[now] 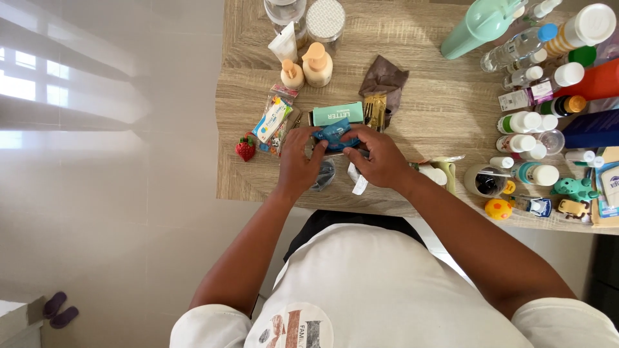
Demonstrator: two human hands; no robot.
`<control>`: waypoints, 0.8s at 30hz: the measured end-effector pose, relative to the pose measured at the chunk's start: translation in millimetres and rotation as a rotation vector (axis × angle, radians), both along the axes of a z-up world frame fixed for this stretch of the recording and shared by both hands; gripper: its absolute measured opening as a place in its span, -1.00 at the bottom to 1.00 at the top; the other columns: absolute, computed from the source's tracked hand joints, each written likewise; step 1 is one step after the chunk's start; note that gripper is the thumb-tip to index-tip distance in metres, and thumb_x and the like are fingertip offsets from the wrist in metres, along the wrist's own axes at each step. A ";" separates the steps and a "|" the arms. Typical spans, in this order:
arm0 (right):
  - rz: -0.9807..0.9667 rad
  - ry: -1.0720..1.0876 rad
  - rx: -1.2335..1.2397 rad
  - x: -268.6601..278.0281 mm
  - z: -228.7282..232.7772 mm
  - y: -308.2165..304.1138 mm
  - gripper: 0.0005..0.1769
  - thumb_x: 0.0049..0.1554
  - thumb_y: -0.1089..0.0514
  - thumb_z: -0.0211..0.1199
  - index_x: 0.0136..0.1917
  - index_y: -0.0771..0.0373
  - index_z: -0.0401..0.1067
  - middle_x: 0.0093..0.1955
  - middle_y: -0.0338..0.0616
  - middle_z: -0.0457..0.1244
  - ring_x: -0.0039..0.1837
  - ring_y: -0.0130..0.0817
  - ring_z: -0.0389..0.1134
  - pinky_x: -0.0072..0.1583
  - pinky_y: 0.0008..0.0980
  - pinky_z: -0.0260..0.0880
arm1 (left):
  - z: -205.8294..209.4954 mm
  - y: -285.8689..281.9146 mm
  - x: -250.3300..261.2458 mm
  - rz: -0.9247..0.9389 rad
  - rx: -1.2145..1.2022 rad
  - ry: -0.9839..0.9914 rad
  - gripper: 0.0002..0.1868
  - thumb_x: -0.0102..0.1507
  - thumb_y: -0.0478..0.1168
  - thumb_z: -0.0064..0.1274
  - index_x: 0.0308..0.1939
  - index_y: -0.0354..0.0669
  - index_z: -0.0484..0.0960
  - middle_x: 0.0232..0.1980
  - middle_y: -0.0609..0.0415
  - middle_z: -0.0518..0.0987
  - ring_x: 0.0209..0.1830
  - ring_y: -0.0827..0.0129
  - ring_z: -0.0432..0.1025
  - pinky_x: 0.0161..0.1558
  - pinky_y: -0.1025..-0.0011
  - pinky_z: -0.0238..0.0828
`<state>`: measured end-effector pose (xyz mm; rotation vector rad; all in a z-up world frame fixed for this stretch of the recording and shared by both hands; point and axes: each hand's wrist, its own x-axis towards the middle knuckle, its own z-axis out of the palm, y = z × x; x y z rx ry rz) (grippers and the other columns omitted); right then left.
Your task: The person organizes various small items on a cluttered table, including a strawberry toy, a small box, and a cloth. They move items around, open a box, and wipe the table surface with a cloth.
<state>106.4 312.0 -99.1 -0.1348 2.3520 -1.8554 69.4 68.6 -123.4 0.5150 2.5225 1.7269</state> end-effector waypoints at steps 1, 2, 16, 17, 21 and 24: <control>0.021 -0.011 0.053 -0.7 -7.0 3.4 -0.77 0.42 0.25 0.31 0.33 0.23 0.56 0.37 0.23 0.47 0.12 0.21 0.60 0.06 0.15 0.61 | -6.3 -0.9 -2.4 -0.007 0.007 -0.032 -0.68 0.62 -0.23 0.11 0.43 -0.23 0.60 0.23 -0.18 0.57 0.41 -0.34 0.49 0.37 -0.49 0.46; 0.040 -0.023 0.106 -1.3 -14.0 6.6 -0.79 0.41 0.26 0.30 0.31 0.25 0.53 0.32 0.27 0.48 0.03 0.24 0.60 -0.04 0.14 0.59 | -12.6 -1.9 -5.2 -0.016 0.014 -0.065 -0.70 0.63 -0.22 0.09 0.41 -0.25 0.62 0.21 -0.18 0.57 0.38 -0.35 0.50 0.33 -0.49 0.47; -0.193 0.181 0.213 -2.0 34.1 17.2 -0.81 0.34 0.41 0.29 0.22 0.34 0.53 -0.02 0.11 0.47 -0.44 -0.42 0.26 -0.36 -0.35 0.22 | -26.8 -10.0 -10.9 -0.173 -0.445 0.306 -0.86 0.51 -0.28 0.21 0.11 -0.13 0.82 0.04 -0.02 0.74 0.36 0.03 0.53 0.38 -0.13 0.51; -0.227 0.227 0.224 -1.2 33.1 17.5 -0.81 0.36 0.40 0.31 0.23 0.32 0.58 -0.16 0.04 0.43 -0.44 -0.41 0.25 -0.37 -0.36 0.18 | -28.3 -9.4 -10.8 -0.168 -0.494 0.342 -0.87 0.51 -0.26 0.20 0.08 -0.13 0.83 0.04 0.00 0.73 0.37 0.07 0.52 0.41 -0.08 0.49; -0.267 0.294 0.297 4.5 16.7 24.7 -0.81 0.35 0.39 0.34 0.21 0.28 0.64 -0.31 -0.04 0.28 -0.44 -0.37 0.19 -0.34 -0.34 0.18 | -40.7 -12.3 -14.7 -0.126 -0.545 0.369 -0.83 0.47 -0.32 0.21 0.11 -0.18 0.83 0.12 -0.04 0.68 0.44 -0.01 0.45 0.40 -0.15 0.49; -0.248 0.362 0.304 13.1 1.5 24.6 -0.81 0.31 0.45 0.33 0.17 0.37 0.63 -0.12 0.13 0.42 -0.34 -0.22 0.32 -0.31 -0.22 0.30 | -40.3 -12.2 -9.4 -0.187 -0.693 0.412 -0.83 0.50 -0.25 0.20 0.11 -0.04 0.86 0.18 0.03 0.63 0.50 0.03 0.37 0.48 -0.18 0.43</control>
